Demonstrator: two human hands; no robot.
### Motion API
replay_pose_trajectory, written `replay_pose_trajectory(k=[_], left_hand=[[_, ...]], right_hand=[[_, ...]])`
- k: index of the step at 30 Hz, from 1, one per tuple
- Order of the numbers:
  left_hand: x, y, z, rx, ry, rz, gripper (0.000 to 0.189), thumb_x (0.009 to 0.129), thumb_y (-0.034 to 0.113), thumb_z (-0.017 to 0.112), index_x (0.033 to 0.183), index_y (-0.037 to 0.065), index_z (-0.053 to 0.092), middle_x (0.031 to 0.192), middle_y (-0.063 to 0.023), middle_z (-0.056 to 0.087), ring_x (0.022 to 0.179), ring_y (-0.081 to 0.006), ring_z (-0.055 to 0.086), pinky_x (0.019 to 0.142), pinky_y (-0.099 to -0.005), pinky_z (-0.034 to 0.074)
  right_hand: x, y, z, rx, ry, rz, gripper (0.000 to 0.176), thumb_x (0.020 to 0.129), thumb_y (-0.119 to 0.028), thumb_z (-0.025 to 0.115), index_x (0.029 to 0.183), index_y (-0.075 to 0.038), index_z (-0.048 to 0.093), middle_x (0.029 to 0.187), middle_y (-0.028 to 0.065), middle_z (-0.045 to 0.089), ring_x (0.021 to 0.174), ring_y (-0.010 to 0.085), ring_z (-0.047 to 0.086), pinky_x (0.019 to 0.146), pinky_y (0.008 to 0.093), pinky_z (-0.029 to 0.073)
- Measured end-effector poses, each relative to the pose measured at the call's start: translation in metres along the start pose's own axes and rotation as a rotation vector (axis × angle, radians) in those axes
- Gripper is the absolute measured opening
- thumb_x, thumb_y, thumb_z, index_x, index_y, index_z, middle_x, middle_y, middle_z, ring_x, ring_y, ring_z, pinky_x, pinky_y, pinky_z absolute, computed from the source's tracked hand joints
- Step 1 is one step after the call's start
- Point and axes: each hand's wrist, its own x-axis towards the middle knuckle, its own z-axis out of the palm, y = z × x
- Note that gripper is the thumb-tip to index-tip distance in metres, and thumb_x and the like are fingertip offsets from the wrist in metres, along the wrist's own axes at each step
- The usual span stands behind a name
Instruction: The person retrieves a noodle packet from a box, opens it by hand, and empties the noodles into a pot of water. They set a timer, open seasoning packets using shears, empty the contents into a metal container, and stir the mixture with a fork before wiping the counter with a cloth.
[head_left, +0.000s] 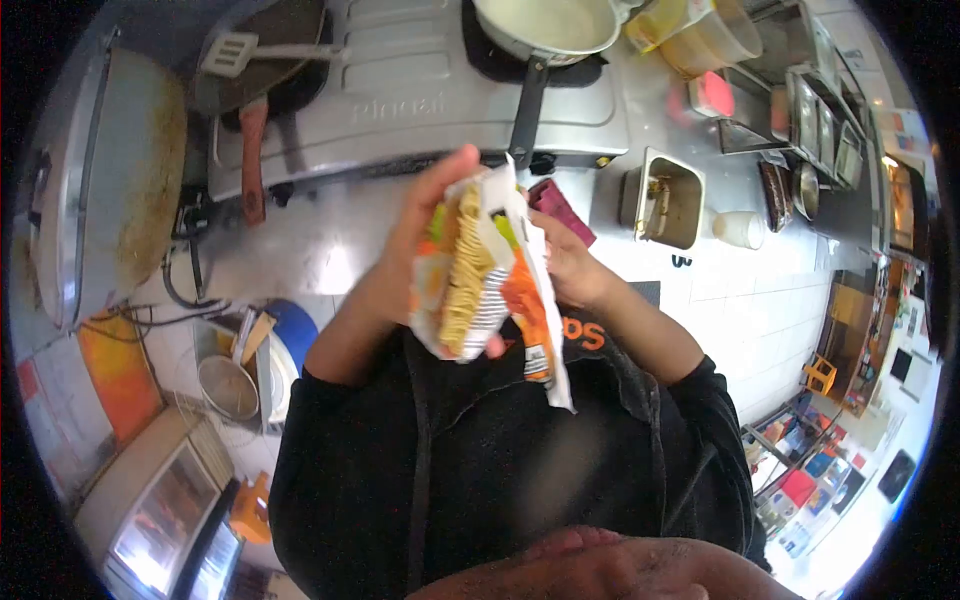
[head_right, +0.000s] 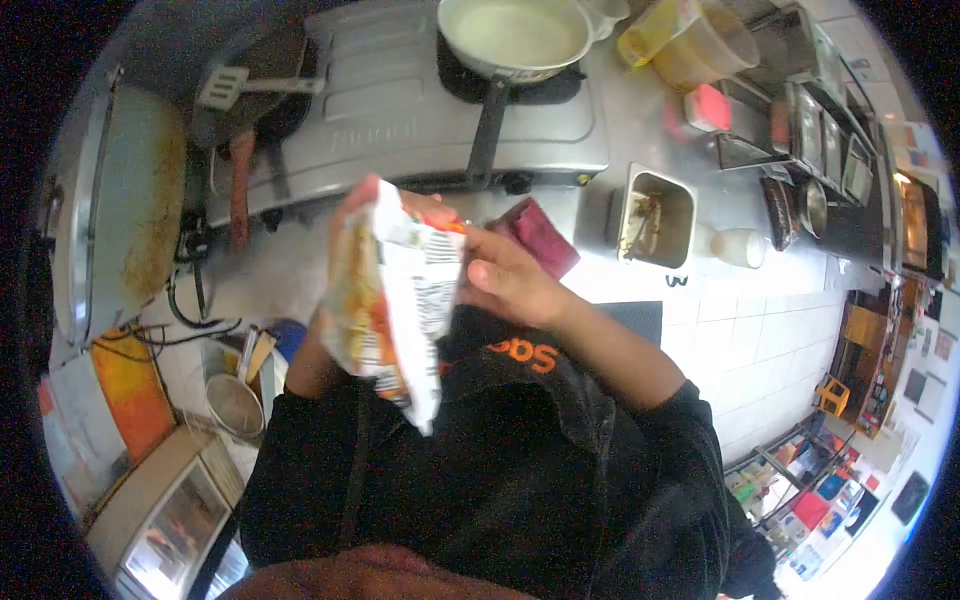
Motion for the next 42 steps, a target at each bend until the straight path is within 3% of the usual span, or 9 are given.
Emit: replay_pose_trajectory(k=[3, 6, 9, 12, 17, 19, 35, 38, 42], left_hand=[[0.033, 0.005, 0.009, 0.439, -0.097, 0.291, 0.145, 0.049, 0.041, 0.099, 0.157, 0.01, 0.007, 0.149, -0.0203, 0.039, 0.14, -0.0346, 0.036, 0.117, -0.0481, 0.024], [0.021, 0.0, -0.002, 0.385, 0.064, 0.186, 0.15, 0.05, 0.055, 0.095, 0.156, 0.006, 0.002, 0.15, -0.026, 0.036, 0.141, -0.038, 0.034, 0.117, -0.0493, 0.02], [0.022, 0.012, -0.025, 0.515, 0.14, 0.249, 0.143, 0.054, 0.063, 0.09, 0.154, 0.004, 0.007, 0.147, -0.0268, 0.038, 0.14, -0.0377, 0.036, 0.116, -0.0508, 0.021], [0.007, 0.012, -0.042, 0.504, 0.251, 0.219, 0.133, 0.058, 0.064, 0.088, 0.152, 0.003, 0.016, 0.145, -0.0229, 0.041, 0.138, -0.0352, 0.039, 0.117, -0.0502, 0.022], [-0.007, 0.014, -0.05, 0.469, 0.376, 0.147, 0.121, 0.064, 0.065, 0.084, 0.149, 0.001, 0.026, 0.143, -0.0184, 0.044, 0.136, -0.0326, 0.041, 0.117, -0.0492, 0.024], [-0.01, 0.017, -0.051, 0.468, 0.407, 0.138, 0.117, 0.067, 0.065, 0.082, 0.148, 0.001, 0.028, 0.142, -0.0179, 0.044, 0.136, -0.0324, 0.042, 0.117, -0.0492, 0.024], [-0.037, 0.023, -0.081, 0.578, 0.503, 0.106, 0.082, 0.079, 0.061, 0.074, 0.131, 0.002, 0.052, 0.137, -0.0164, 0.05, 0.131, -0.0273, 0.045, 0.108, -0.0405, 0.033], [-0.037, 0.025, -0.083, 0.585, 0.491, 0.104, 0.079, 0.08, 0.06, 0.073, 0.13, 0.002, 0.053, 0.136, -0.0163, 0.051, 0.13, -0.0269, 0.045, 0.107, -0.0399, 0.033], [-0.037, 0.027, -0.085, 0.612, 0.46, 0.109, 0.076, 0.082, 0.058, 0.073, 0.13, 0.002, 0.053, 0.135, -0.0163, 0.051, 0.129, -0.027, 0.045, 0.106, -0.0397, 0.033]], right_hand=[[0.005, -0.02, 0.019, 0.065, 0.174, -0.073, 0.074, 0.093, -0.045, 0.067, 0.144, -0.001, 0.038, 0.141, 0.0128, 0.052, 0.129, 0.0235, 0.052, 0.107, 0.0417, 0.043], [0.009, -0.056, 0.014, 0.109, 0.314, -0.324, 0.049, 0.099, -0.031, 0.06, 0.137, -0.003, 0.046, 0.133, 0.0126, 0.057, 0.122, 0.0256, 0.058, 0.105, 0.0419, 0.046], [0.016, -0.136, -0.012, -0.315, 0.645, -0.451, 0.056, 0.101, -0.039, 0.05, 0.143, -0.003, 0.042, 0.128, 0.0109, 0.063, 0.105, 0.0226, 0.066, 0.077, 0.0378, 0.057], [0.038, -0.206, -0.055, -0.495, 0.746, -0.555, 0.034, 0.1, -0.017, 0.048, 0.126, 0.002, 0.057, 0.114, 0.0139, 0.067, 0.1, 0.0225, 0.068, 0.084, 0.0365, 0.055], [0.105, -0.25, -0.108, -1.745, 0.936, -0.451, 0.032, 0.099, -0.026, 0.053, 0.106, 0.001, 0.067, 0.091, 0.015, 0.072, 0.086, 0.0271, 0.069, 0.076, 0.0397, 0.051], [0.129, -0.248, -0.102, -1.991, 0.905, -0.346, 0.033, 0.096, -0.032, 0.053, 0.103, -0.004, 0.069, 0.101, 0.0233, 0.068, 0.093, 0.0439, 0.064, 0.084, 0.0513, 0.051], [0.146, -0.289, -0.069, -2.124, 0.762, -0.302, 0.031, 0.096, -0.03, 0.052, 0.104, -0.009, 0.073, 0.099, 0.0209, 0.07, 0.093, 0.0406, 0.066, 0.084, 0.0489, 0.053], [0.147, -0.299, -0.075, -2.097, 0.756, -0.325, 0.045, 0.094, -0.045, 0.056, 0.098, -0.003, 0.072, 0.096, 0.022, 0.07, 0.093, 0.0399, 0.067, 0.083, 0.048, 0.053], [0.13, -0.296, -0.029, -1.968, 0.906, -0.448, 0.023, 0.08, -0.018, 0.071, 0.097, -0.003, 0.074, 0.085, 0.0226, 0.071, 0.079, 0.0351, 0.07, 0.073, 0.0428, 0.055]])
